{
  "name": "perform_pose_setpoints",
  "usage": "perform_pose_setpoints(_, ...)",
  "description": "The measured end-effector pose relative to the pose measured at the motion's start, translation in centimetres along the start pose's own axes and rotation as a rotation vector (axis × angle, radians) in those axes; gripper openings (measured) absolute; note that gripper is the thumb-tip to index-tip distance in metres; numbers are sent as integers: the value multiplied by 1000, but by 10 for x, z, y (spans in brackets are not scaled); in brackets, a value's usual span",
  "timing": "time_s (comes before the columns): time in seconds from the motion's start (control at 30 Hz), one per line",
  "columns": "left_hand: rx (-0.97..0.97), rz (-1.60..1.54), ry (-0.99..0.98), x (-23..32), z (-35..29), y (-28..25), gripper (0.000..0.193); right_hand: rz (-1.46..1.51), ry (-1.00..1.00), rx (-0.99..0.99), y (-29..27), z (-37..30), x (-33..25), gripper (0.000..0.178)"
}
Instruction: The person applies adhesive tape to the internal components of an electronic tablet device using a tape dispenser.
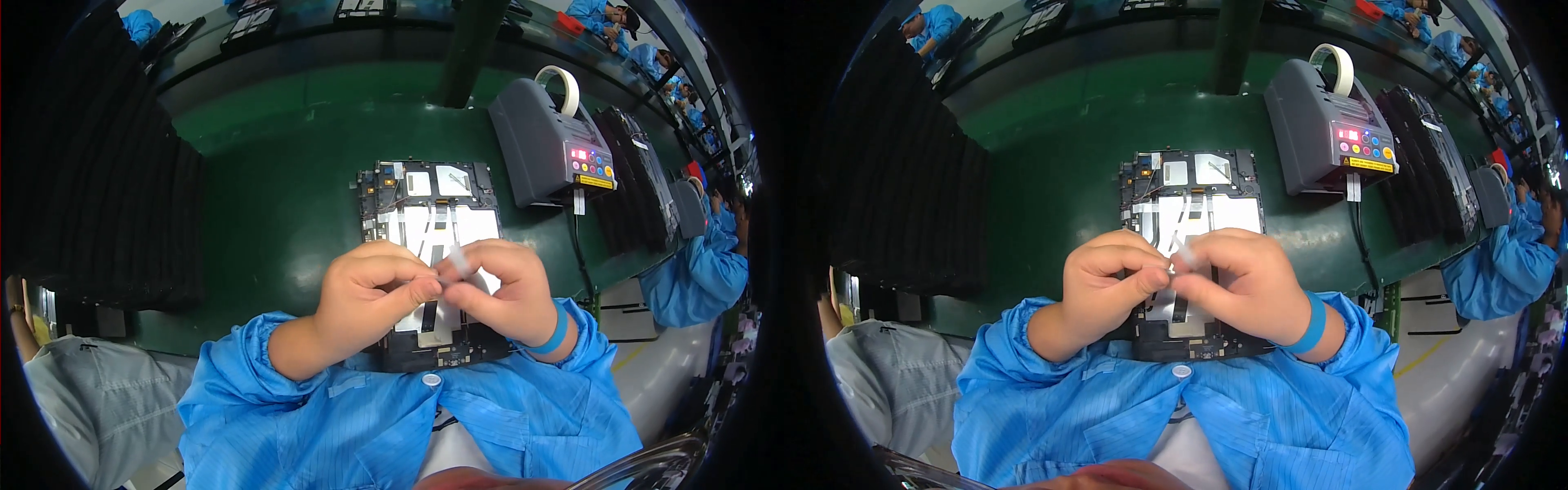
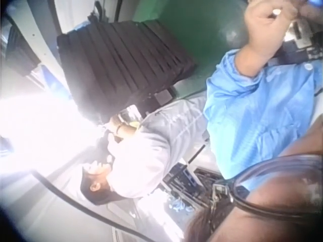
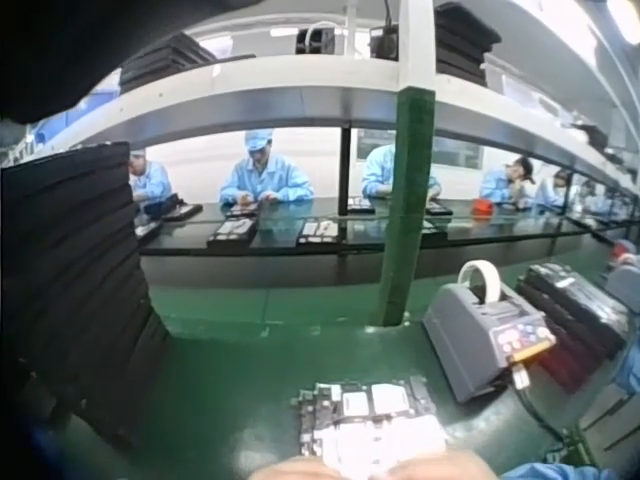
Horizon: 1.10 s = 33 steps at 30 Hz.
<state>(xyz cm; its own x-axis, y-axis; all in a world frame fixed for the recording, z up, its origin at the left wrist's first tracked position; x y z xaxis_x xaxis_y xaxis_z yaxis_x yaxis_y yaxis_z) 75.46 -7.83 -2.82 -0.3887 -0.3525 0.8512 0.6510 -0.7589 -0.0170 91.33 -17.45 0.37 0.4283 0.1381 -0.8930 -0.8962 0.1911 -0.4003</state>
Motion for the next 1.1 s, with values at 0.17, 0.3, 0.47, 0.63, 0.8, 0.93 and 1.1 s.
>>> perform_pose_setpoints(0.17, 54, 395, -22, -4, 8, -19, 24, -212, 40, 136, -11, 19, 3, 11)
perform_pose_setpoints(0.3, -35, 893, 82, -24, 19, -38, 24, -299, 58, 100, -8, 53, 18, 19)
perform_pose_setpoints(0.47, -72, 921, 69, -25, 20, -38, 23, -566, -104, -32, 10, 91, 33, 37)
perform_pose_setpoints(0.63, -100, 881, 48, -29, 20, -40, 23, -584, -91, -76, 12, 109, 31, 32)
perform_pose_setpoints(0.8, -127, 867, -2, -31, 21, -40, 22, -559, -246, -106, 16, 122, 43, 28)
perform_pose_setpoints(0.93, -134, 880, 14, -30, 21, -40, 21, -576, -121, -152, 16, 124, 46, 23)
perform_pose_setpoints(1.1, -141, 874, 32, -33, 21, -41, 25, -626, 34, -167, 14, 120, 43, 26)
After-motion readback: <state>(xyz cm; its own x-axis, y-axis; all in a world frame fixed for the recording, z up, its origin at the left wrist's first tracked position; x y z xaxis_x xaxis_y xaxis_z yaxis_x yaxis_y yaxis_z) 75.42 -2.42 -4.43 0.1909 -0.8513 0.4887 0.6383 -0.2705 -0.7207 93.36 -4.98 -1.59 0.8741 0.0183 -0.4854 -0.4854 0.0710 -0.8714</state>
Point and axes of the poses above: each hand's wrist, its own z-axis towards the middle knuckle, its own y-axis out of the palm, x = y × z, the point moved 2 cm from there along z, towards the middle knuckle, and after that the axes turned 9 degrees about y, right-handed, at the moved point
